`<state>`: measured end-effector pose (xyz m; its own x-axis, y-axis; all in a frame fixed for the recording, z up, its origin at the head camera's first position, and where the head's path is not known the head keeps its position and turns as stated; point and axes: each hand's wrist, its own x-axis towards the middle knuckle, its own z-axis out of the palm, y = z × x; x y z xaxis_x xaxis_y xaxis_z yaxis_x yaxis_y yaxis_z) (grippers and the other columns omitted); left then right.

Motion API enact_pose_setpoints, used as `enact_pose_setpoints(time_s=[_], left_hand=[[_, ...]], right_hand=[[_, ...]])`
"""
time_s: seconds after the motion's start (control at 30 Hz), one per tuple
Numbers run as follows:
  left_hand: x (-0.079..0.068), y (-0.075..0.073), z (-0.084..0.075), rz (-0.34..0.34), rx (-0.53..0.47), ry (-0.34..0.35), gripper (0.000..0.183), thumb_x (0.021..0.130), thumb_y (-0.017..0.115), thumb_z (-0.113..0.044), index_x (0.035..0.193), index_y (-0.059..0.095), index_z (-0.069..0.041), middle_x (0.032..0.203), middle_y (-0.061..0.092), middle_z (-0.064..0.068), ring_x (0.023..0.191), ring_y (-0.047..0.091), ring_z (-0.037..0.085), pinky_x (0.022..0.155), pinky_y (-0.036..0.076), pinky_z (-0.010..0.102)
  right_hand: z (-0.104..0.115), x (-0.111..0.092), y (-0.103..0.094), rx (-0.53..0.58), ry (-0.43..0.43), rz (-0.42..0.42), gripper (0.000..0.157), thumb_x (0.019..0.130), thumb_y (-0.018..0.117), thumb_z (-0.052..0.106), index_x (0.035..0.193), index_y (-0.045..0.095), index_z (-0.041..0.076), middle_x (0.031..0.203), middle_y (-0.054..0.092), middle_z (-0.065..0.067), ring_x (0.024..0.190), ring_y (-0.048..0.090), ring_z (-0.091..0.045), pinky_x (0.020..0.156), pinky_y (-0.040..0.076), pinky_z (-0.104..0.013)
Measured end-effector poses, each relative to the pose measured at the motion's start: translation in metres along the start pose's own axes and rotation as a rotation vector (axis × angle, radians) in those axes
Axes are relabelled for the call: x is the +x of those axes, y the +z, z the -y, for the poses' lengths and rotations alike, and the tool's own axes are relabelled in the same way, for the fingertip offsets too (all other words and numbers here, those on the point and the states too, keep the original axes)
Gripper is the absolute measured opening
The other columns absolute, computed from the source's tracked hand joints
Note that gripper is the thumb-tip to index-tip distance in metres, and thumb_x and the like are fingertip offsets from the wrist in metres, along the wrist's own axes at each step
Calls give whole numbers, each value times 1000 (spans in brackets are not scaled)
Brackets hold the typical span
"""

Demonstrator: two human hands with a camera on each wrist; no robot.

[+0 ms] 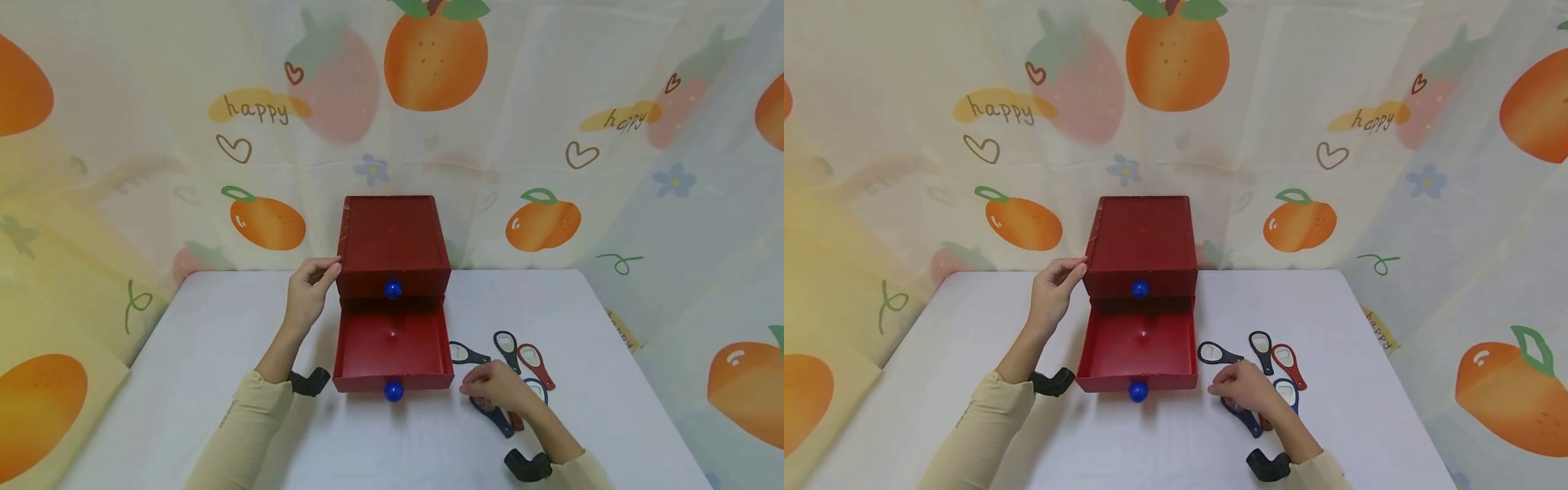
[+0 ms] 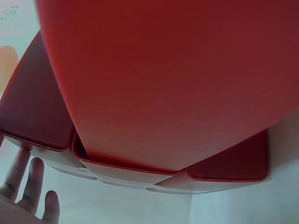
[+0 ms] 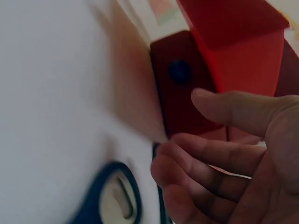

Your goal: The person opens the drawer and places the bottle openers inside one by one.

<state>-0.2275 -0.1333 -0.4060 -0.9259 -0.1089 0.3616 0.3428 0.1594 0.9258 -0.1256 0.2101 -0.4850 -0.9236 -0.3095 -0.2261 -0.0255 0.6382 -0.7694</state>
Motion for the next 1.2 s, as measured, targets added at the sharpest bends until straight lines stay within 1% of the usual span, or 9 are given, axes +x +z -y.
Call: enact_pose_setpoints(time_s=[0.07,0.13,0.27,0.47,0.57,0.8,0.93,1.07,1.2], left_hand=[[0,0,2,2,12,-10,23,94,64,-10,110,68,5,114,65,13,95,59,-4,87,47,13],[0,-1,2,11,25,-18,25,95,63,-14,113,68,1,115,64,14,97,59,-1,88,48,16],[-1,-2,2,27,45,-14,27,95,63,-18,118,69,-5,114,63,12,98,58,1,91,48,23],[0,-2,4,43,29,-25,27,95,62,-10,119,68,1,113,61,15,97,56,0,91,47,15],[0,-2,4,46,16,-37,27,95,62,-8,118,67,3,111,61,12,97,56,-1,90,47,12],[-1,-3,7,42,-10,18,27,94,64,-16,116,70,-1,104,62,-2,97,59,2,91,48,12],[0,-3,6,43,-9,2,27,94,64,-14,117,69,0,102,61,-9,97,59,1,91,48,12],[-1,-3,0,49,-6,-30,27,95,62,-11,118,67,2,106,60,-3,97,58,-1,91,47,11],[-6,-3,-18,55,15,-42,27,95,61,-8,118,65,6,109,61,8,96,57,-3,90,47,10]], right_hand=[[0,4,-7,-68,37,-88,19,87,72,19,96,74,3,82,71,-6,68,60,-14,63,55,-28],[0,10,-12,-128,78,-156,18,86,73,18,96,73,3,83,71,-5,71,60,-13,66,56,-31],[-1,21,-19,-224,127,-204,20,84,75,15,97,72,0,83,70,-7,73,59,-15,71,57,-36],[-10,33,-20,-358,177,-215,26,82,75,13,104,71,-1,88,68,-10,76,59,-19,74,56,-40],[-15,37,-18,-393,198,-219,28,82,75,13,107,71,0,91,67,-10,78,59,-20,77,56,-42],[-23,41,-11,-467,152,-243,16,81,71,6,96,73,1,81,61,-7,71,53,-20,69,51,-39],[-23,43,-9,-499,138,-240,11,82,70,6,91,74,3,77,58,-5,69,50,-18,67,49,-36],[-23,44,-10,-509,137,-225,9,81,72,8,88,74,4,76,58,-4,69,50,-18,67,48,-35],[-22,45,-11,-502,155,-193,10,81,74,11,88,73,5,76,59,-3,69,51,-18,68,49,-35]])
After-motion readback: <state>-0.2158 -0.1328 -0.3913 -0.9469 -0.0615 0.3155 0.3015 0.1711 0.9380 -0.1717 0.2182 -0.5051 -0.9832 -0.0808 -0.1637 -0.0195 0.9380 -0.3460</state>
